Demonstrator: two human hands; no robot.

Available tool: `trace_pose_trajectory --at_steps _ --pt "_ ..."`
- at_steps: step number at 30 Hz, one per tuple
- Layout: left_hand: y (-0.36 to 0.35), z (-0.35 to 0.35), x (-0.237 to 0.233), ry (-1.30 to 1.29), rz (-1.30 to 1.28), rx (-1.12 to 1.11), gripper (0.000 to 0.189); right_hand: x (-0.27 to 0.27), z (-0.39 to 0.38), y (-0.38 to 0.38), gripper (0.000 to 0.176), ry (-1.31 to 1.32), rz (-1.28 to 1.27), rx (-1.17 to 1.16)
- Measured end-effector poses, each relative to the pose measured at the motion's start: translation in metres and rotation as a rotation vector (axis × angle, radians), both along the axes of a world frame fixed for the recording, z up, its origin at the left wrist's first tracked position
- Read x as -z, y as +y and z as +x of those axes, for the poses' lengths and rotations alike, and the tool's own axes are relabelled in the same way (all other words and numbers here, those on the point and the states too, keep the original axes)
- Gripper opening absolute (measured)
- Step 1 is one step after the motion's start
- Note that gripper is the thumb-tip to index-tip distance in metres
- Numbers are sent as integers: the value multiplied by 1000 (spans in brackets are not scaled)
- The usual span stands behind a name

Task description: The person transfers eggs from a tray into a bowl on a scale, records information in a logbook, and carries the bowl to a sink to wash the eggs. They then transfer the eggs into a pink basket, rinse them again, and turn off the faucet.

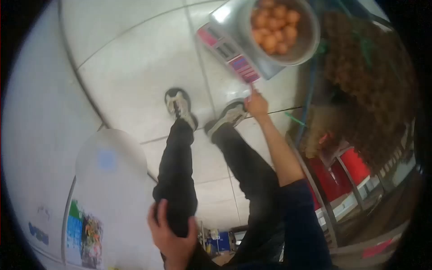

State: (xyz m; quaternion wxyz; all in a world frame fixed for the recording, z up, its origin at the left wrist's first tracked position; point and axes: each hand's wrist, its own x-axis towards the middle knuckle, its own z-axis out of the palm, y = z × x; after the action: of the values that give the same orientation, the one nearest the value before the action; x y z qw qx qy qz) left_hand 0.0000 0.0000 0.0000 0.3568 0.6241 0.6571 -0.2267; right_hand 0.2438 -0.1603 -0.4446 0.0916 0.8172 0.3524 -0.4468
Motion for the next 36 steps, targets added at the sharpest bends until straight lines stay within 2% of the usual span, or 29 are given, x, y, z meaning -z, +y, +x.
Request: trace_pose_trajectory --at_steps 1,2,3,4,5,6,7,9,11,12,13,17,20,24,27,29,31,33,35,36 --pt "-1 10 12 -53 -8 66 70 0 27 7 57 -70 10 12" --pt "-2 17 24 -110 -27 112 73 -6 25 11 45 24 10 -88" --pt "-4 75 -1 -186 -66 167 72 -38 94 -34 41 104 13 -293" --pt "1 95 -8 -160 -43 232 72 -51 75 -17 40 301 22 -147" --pt "2 114 -10 -158 -20 288 71 -71 73 -6 40 373 146 -213" --pt "4 115 -6 -189 22 266 69 -107 69 16 37 447 276 -66" --pt "14 125 0 -230 107 288 69 -152 87 39 34 558 199 71" --pt "30 134 22 -327 239 273 66 -204 141 57 30 624 273 4" --pt "51 160 31 -381 326 286 62 -266 182 66 25 268 600 29" --pt "57 166 42 -415 391 293 59 -307 200 72 22 173 715 65" --pt "73 186 54 -425 463 323 55 -342 229 81 21 116 804 122" --pt "104 210 108 -498 752 451 44 -428 275 40 25 -514 1098 194" --pt "131 229 143 -517 891 526 41 -451 297 -12 27 -793 1143 186" --pt "154 259 191 -487 941 683 41 -448 286 -67 22 -890 1085 72" --pt "153 292 142 -633 874 867 39 -471 288 -76 18 -770 1033 5" --pt "143 327 87 -995 642 761 37 -503 308 -71 15 -704 1055 106" --pt "137 362 45 -1128 650 932 34 -520 341 -58 15 -648 1125 228" --pt "124 401 21 -1234 725 1039 35 -514 409 -40 18 -759 1099 15" --pt "105 446 7 -1356 558 995 36 -506 440 -9 27 -727 1016 115" --pt "98 474 9 -1428 476 986 37 -489 467 -1 30 -755 1014 55"
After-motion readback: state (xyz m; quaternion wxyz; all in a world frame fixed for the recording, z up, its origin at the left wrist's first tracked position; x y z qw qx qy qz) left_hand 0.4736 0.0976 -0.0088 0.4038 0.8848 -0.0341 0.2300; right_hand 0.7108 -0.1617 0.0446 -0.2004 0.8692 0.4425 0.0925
